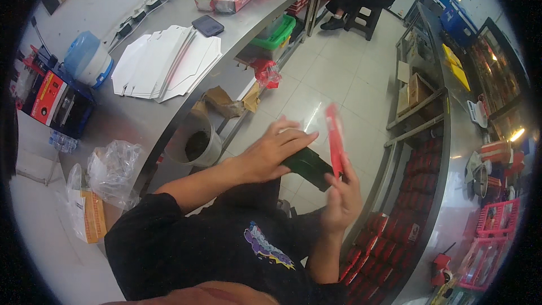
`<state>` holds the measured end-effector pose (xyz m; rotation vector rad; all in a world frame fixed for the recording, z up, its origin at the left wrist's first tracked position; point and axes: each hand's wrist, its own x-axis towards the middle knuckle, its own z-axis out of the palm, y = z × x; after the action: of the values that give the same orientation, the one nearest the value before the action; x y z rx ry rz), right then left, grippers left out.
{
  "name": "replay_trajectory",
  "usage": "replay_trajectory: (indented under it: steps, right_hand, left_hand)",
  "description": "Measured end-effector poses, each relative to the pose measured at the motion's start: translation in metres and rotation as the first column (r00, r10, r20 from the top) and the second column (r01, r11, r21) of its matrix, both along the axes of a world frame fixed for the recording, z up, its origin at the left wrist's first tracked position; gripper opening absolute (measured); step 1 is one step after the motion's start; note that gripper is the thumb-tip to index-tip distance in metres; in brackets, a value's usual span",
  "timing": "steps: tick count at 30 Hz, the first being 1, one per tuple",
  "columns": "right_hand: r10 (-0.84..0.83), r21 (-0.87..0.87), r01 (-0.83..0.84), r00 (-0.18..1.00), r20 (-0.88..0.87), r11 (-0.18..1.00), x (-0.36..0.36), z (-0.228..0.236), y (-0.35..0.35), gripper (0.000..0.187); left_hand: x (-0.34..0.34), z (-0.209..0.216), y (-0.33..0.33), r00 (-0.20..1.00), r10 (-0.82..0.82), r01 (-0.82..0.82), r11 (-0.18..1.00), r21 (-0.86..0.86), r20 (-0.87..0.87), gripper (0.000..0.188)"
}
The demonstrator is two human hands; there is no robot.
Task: The person sits on a stool and folds flat cardboard pieces into small rectangular boxes. They insert packaged items into the boxes, close the flaps, and place the finished boxes onto a stack on the floor. The process is repeated for multiple units.
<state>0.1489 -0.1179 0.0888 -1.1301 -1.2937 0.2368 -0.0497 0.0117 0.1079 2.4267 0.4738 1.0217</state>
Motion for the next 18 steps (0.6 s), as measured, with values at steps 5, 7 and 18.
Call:
replay_trajectory:
  steps: [5, 7, 18]
  right_hand:
    - [-0.284, -0.322, 0.08, 0.699, -0.657, 0.943, 0.062, -0.046, 0.003, 0.06]
    - [-0.175, -0.299, -0.206, 0.466, -0.867, 0.932, 0.093, -0.078, 0.0, 0.069]
    - [0.021, -0.542, -0.54, 0.721, -0.693, 0.644, 0.098, -0.134, -0.017, 0.048]
  left_hand:
    - [-0.013, -0.011, 0.009, 0.993, -0.083, 0.078, 0.995, 0.061, 0.084, 0.053]
    - [-0.015, -0.012, 0.008, 0.982, -0.112, 0.098, 0.991, 0.096, 0.152, 0.057]
    - [-0.045, -0.053, 0.015, 0.992, -0.127, 0.126, 0.985, 0.119, 0.006, 0.043]
